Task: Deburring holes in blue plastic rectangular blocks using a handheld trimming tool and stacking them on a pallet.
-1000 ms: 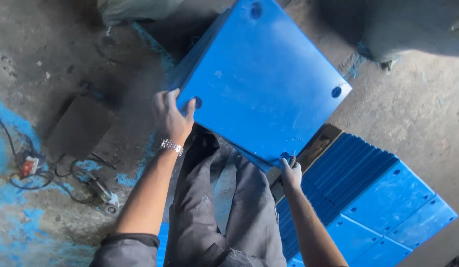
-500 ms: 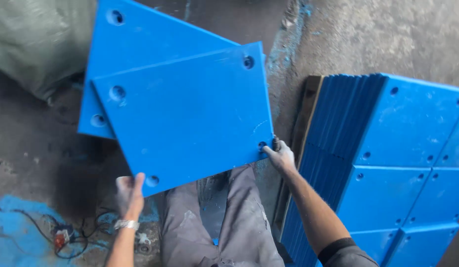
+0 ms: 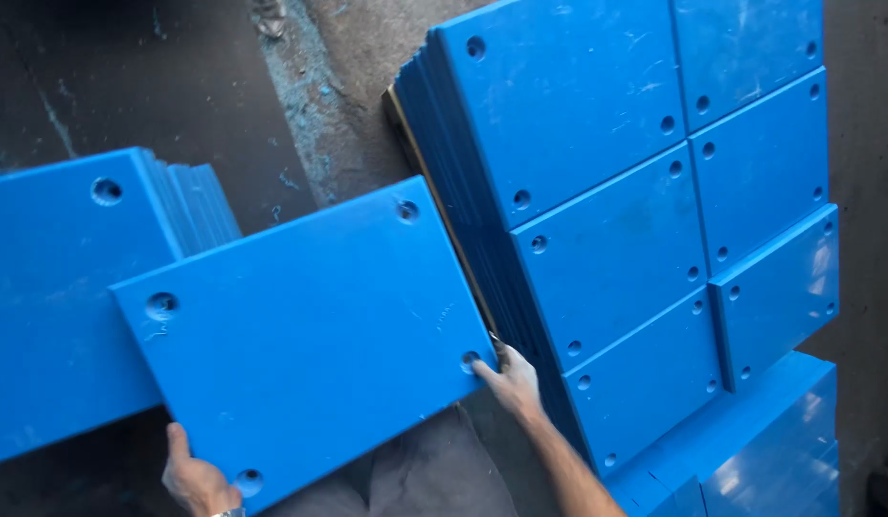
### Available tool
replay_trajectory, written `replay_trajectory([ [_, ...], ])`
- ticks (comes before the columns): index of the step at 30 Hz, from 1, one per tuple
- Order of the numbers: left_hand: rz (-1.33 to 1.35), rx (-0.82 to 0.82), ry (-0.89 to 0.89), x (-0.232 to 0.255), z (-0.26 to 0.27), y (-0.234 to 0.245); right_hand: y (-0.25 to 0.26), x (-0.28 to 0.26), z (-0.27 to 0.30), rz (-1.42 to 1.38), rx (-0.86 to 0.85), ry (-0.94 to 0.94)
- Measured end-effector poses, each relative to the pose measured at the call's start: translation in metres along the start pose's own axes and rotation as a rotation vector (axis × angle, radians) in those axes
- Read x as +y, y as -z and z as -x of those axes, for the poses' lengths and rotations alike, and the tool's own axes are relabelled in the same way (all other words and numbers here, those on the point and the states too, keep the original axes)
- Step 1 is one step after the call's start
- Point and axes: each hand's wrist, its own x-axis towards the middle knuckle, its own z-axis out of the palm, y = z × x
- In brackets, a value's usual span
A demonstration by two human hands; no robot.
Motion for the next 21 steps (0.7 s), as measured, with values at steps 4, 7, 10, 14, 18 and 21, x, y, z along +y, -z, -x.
replay_trajectory([
  [4,-0.094,-0.234,-0.082,-0.001,0.051,-0.097,0.046,0.102,0.003,-0.307,0.205,-0.109],
  [7,-0.484,-0.383,-0.244,0.041,0.090,-0.191,0.061,0.153,0.004,-0.421,0.303,-0.311],
  [10,-0.893,-0.571,-0.377,0.089,0.130,-0.285,0.075,0.164,-0.003,-0.513,0.375,-0.484],
  [14,-0.956,-0.814,-0.611,0.122,0.169,-0.391,0.095,0.156,-0.019,-0.651,0.427,-0.615],
  [18,-0.946,-0.759,-0.768,0.152,0.205,-0.412,0.098,0.142,-0.043,-0.677,0.366,-0.662],
  [21,-0.386,-0.578,-1.239,0.155,0.211,-0.387,0.079,0.133,-0.054,-0.837,0.337,-0.436],
])
